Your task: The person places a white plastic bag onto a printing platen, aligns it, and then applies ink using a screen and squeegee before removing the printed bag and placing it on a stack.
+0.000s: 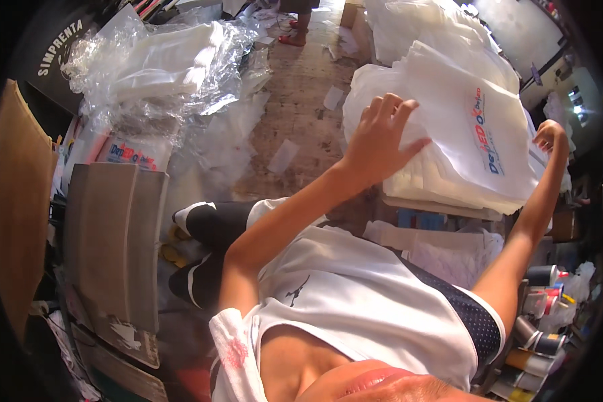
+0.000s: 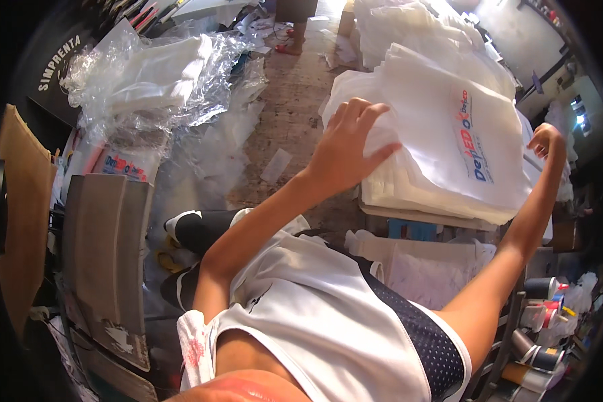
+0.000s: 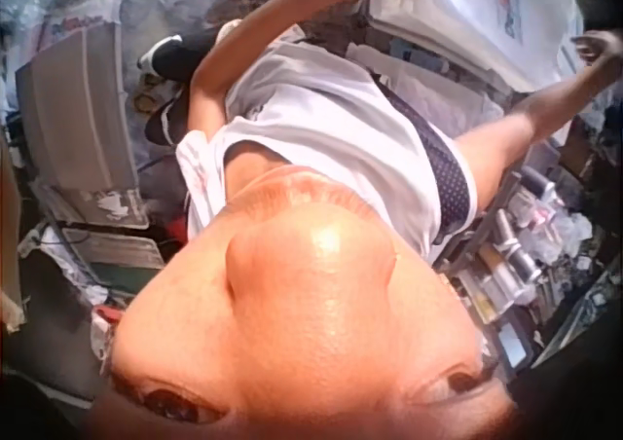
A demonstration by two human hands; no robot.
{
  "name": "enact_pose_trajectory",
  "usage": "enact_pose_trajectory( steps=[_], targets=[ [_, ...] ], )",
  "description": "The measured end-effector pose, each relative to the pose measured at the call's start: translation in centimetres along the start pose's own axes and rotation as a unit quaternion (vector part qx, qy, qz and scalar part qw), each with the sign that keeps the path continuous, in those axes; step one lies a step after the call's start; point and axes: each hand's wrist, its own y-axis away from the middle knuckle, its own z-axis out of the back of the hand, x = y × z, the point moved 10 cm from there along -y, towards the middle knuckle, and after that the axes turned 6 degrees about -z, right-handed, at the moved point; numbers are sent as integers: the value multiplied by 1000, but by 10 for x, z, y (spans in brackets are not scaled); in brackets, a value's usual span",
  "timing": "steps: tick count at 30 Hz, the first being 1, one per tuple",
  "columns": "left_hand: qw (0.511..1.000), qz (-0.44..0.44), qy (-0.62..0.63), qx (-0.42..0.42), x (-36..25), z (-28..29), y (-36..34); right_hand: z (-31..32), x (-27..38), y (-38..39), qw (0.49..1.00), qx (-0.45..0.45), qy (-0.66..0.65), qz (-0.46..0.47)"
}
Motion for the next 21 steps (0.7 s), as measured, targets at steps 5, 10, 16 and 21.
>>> enact_pose_trajectory(
  steps=[5,10,16,21],
  targets=[
    [988,-146,-41,22,-44,20,12,55,224,263,826,-364,-28,430],
    [995,-97,-9,-30,-36,43,40,-28,291,502,670,-397,-325,537],
    [985,50,-57,-156,50,125,130,-45,313,511,555,-289,-516,584],
    [968,192,-59,-149,94,146,196,-31,323,476,554,-286,-577,528]
  ],
)
